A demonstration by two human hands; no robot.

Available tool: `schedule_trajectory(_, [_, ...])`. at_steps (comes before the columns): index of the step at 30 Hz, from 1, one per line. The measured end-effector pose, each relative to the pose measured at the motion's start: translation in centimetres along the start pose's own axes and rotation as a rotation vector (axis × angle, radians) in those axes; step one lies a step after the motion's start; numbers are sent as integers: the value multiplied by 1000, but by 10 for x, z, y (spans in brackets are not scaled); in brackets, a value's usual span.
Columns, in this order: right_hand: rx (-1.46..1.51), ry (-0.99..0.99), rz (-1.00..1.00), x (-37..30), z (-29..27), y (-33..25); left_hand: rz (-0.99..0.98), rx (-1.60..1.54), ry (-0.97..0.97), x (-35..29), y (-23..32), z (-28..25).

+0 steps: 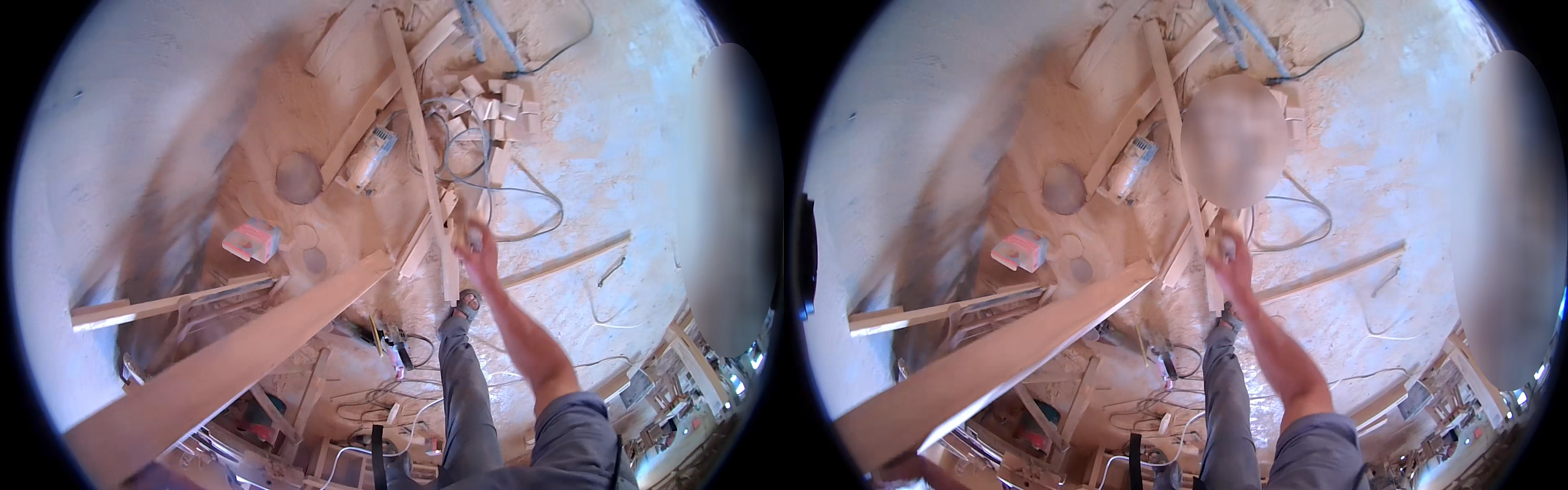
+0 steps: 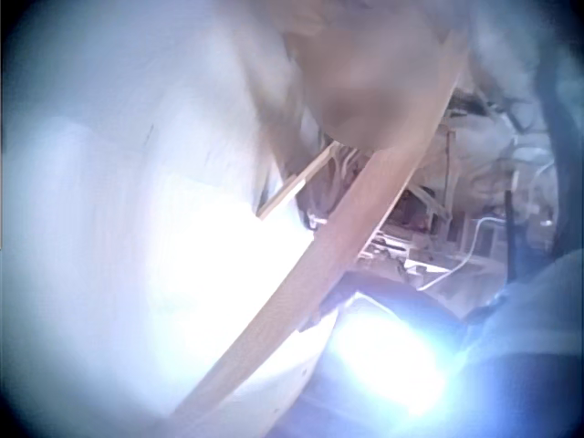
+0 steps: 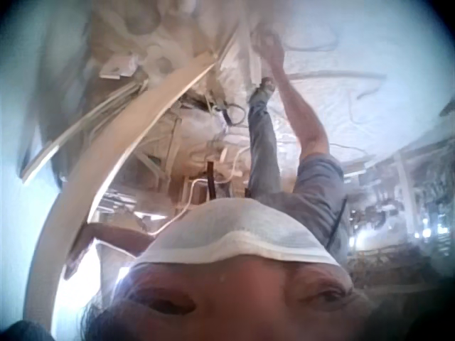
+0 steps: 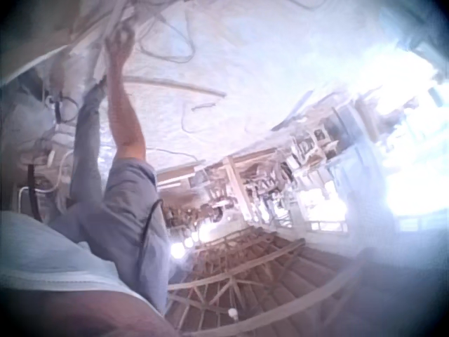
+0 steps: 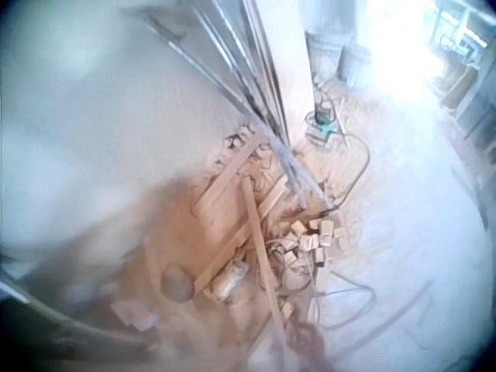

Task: The person assembles a wooden frame by attaching small wooden blocks to a long plank using a nail gun. They pick up blocks, apply glue, position them on the plank, and secure them with nails. The person also uses a hammer to adjust pieces and wipes the wood surface.

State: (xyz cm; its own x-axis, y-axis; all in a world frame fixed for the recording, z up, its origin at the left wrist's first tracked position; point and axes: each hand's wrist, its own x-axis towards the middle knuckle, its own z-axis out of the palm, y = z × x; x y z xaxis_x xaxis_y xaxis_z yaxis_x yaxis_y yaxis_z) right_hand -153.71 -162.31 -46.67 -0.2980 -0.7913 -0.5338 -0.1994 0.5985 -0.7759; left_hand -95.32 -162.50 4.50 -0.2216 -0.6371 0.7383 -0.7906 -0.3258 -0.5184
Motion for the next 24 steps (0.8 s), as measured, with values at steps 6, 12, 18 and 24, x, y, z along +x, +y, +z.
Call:
schedule_trajectory(6, [363, -92, 345, -199, -38, -8, -126, -86, -149, -12, 35, -24])
schedule_trajectory(12, [419, -381, 164, -320, -67, -121, -379, -578, -166, 45, 77, -89])
schedule_trajectory(18, [364, -537, -145, -495, -40, -225, -342, -1418, -885, -110, 54, -283])
schedule_trajectory(24, [580, -720, -207, -816, 80, -236, -408, -1917, -1000, -268, -173, -431])
